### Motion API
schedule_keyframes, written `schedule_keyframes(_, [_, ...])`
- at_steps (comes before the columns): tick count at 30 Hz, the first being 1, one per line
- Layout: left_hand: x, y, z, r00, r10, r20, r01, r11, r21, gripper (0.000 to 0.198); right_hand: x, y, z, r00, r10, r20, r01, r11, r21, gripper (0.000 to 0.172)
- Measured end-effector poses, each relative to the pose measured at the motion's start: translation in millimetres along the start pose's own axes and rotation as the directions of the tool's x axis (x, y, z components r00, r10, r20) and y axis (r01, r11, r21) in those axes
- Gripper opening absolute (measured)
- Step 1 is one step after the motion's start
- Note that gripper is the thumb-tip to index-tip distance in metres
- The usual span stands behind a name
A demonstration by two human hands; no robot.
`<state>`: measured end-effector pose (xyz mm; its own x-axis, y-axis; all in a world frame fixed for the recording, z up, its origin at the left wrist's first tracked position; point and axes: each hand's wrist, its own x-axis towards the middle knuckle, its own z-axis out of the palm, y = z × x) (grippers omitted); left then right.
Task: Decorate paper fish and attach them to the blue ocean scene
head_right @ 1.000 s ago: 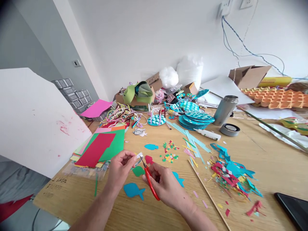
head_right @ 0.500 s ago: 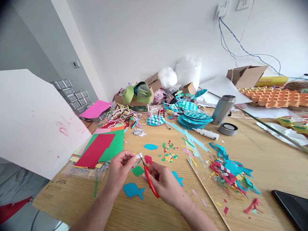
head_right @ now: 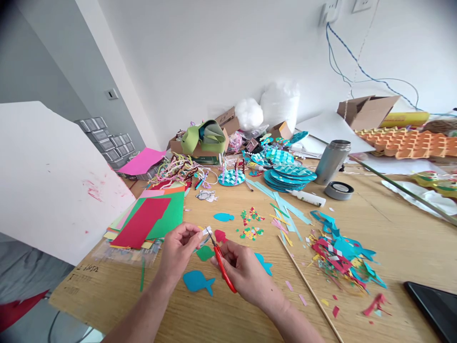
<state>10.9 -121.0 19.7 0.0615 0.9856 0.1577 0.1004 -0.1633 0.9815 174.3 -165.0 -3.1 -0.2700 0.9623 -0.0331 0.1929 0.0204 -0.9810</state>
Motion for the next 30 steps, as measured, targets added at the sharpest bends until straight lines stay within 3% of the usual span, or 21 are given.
schedule_keyframes(16, [0.9,1.5,-0.2,1.0,-0.008,0.011,0.008,1.0,-0.013,0.015,-1.7,-4.5,-1.0,1.0,-0.008,-0.007,0.008,1.0,0.0,0.038])
schedule_keyframes(23, [-0.6,2.2,-0.2,1.0,-0.003,-0.002,0.003,1.0,-0.013,0.015,-0.8,-2.5,-3.0,0.997,-0.044,-0.056,0.036,0.988,-0.151,0.036])
schedule_keyframes(30, [1.0,3.2,-0.5,1.0,-0.011,-0.003,0.011,1.0,-0.01,0.016,-1.7,-0.7,-3.2,0.986,-0.107,-0.127,0.049,0.918,-0.395,0.029])
